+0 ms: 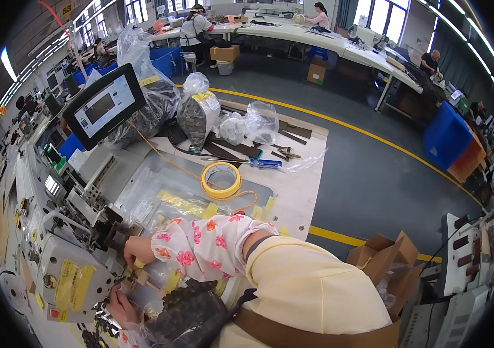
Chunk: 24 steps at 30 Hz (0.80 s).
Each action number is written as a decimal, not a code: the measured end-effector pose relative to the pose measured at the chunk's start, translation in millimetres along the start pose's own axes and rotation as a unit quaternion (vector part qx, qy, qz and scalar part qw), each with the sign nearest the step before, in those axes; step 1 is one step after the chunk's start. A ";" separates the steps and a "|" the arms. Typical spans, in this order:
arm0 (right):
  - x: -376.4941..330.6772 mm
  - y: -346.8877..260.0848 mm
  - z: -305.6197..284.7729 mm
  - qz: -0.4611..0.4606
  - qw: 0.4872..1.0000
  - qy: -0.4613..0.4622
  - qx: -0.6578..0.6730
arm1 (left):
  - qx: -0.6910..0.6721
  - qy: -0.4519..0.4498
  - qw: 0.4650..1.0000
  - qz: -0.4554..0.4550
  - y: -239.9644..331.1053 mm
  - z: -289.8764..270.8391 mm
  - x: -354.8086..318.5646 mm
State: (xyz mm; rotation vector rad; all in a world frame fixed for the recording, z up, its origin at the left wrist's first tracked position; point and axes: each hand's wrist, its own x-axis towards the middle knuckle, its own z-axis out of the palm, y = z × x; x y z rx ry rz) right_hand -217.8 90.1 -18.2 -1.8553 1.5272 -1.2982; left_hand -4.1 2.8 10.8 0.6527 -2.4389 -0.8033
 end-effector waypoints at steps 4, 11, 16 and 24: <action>-0.7 -0.7 1.5 -0.002 1.000 0.007 -0.006 | 0.054 -0.038 0.998 0.001 -16.8 2.2 2.1; -5.7 -4.9 -0.6 0.020 1.000 0.009 -0.009 | 0.084 -0.021 0.994 0.063 -25.1 7.9 -0.9; -4.5 -5.9 -0.3 0.003 1.000 0.008 -0.006 | 0.103 -0.005 0.987 0.123 -12.6 4.2 -2.9; -4.7 -4.1 -2.3 0.007 1.000 0.005 -0.003 | 0.086 -0.015 0.988 0.125 -10.7 3.4 0.6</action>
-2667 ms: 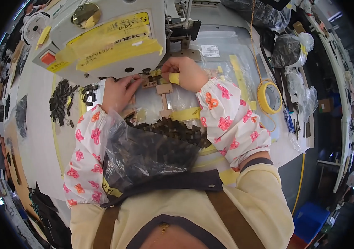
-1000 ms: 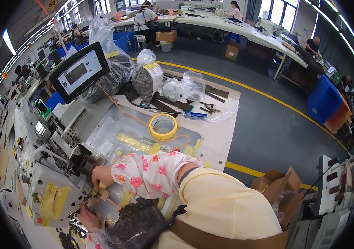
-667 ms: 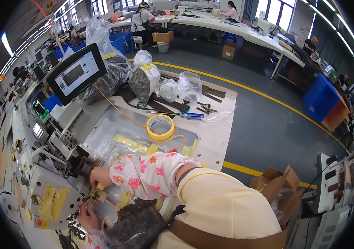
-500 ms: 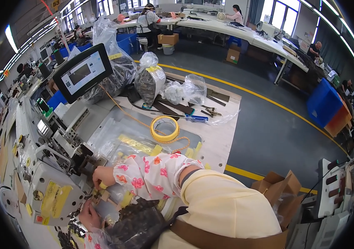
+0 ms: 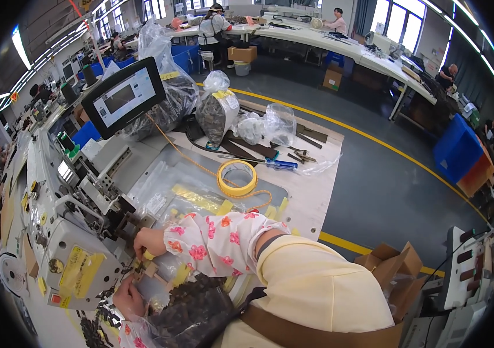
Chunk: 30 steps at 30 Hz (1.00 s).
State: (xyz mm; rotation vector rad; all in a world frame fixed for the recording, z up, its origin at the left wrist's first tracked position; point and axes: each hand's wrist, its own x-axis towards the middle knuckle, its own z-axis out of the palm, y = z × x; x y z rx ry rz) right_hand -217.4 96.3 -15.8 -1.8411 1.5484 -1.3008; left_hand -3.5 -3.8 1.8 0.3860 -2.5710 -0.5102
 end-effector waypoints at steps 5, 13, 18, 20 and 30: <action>1.3 0.2 -1.5 0.001 1.000 -0.007 -0.009 | -0.007 -0.015 1.000 -0.025 4.9 -3.2 1.7; 0.4 -4.9 -3.5 0.010 1.000 -0.009 -0.005 | -0.006 -0.001 1.000 -0.004 2.3 -2.3 2.0; -2.7 -3.5 -2.8 0.000 1.000 -0.017 -0.011 | -0.003 -0.022 0.999 -0.025 3.6 -3.1 -0.7; -3.1 -5.1 -1.5 0.006 1.000 -0.022 -0.007 | -0.001 -0.014 1.000 -0.015 2.6 -2.4 -3.5; -0.5 -8.2 -18.7 0.097 0.994 -0.032 0.032 | -0.056 0.021 0.994 -0.092 -4.3 3.7 2.9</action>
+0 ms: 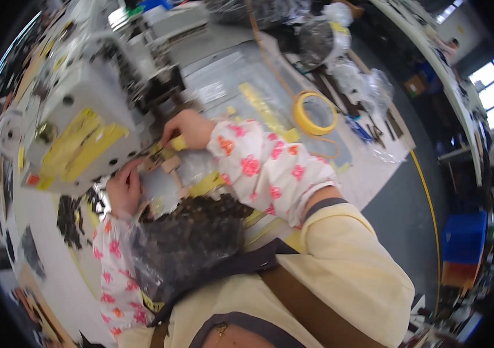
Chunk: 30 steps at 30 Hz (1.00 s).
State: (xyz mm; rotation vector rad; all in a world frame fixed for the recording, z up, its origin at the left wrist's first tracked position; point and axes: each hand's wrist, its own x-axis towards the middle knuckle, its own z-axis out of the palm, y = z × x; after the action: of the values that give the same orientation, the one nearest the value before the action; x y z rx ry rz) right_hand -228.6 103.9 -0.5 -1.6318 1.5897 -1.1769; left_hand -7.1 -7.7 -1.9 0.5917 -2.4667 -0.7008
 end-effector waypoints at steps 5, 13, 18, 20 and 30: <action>0.2 -12.2 7.9 0.068 0.998 0.010 0.014 | 0.062 -0.004 0.997 0.045 -1.0 -8.0 -2.8; -2.1 -16.7 14.8 -0.015 0.997 -0.002 -0.079 | 0.031 -0.023 0.999 0.017 -0.1 -8.9 -9.0; -3.2 -19.5 11.7 -0.041 0.993 -0.007 -0.111 | 0.032 -0.012 0.999 0.035 3.1 -7.2 -6.6; -2.5 -20.2 12.6 -0.050 0.991 -0.006 -0.122 | 0.063 0.011 0.993 0.098 5.7 -8.8 -5.3; 1.3 -24.5 41.9 -0.104 0.980 0.066 -0.154 | 0.190 -0.050 0.974 0.113 11.1 -2.2 -0.2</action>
State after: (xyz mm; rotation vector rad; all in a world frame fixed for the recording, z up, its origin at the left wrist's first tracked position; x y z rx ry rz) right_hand -180.4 98.5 2.2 -1.9956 1.7899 -1.2102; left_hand -8.6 0.2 6.0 0.4053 -2.7283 -0.1706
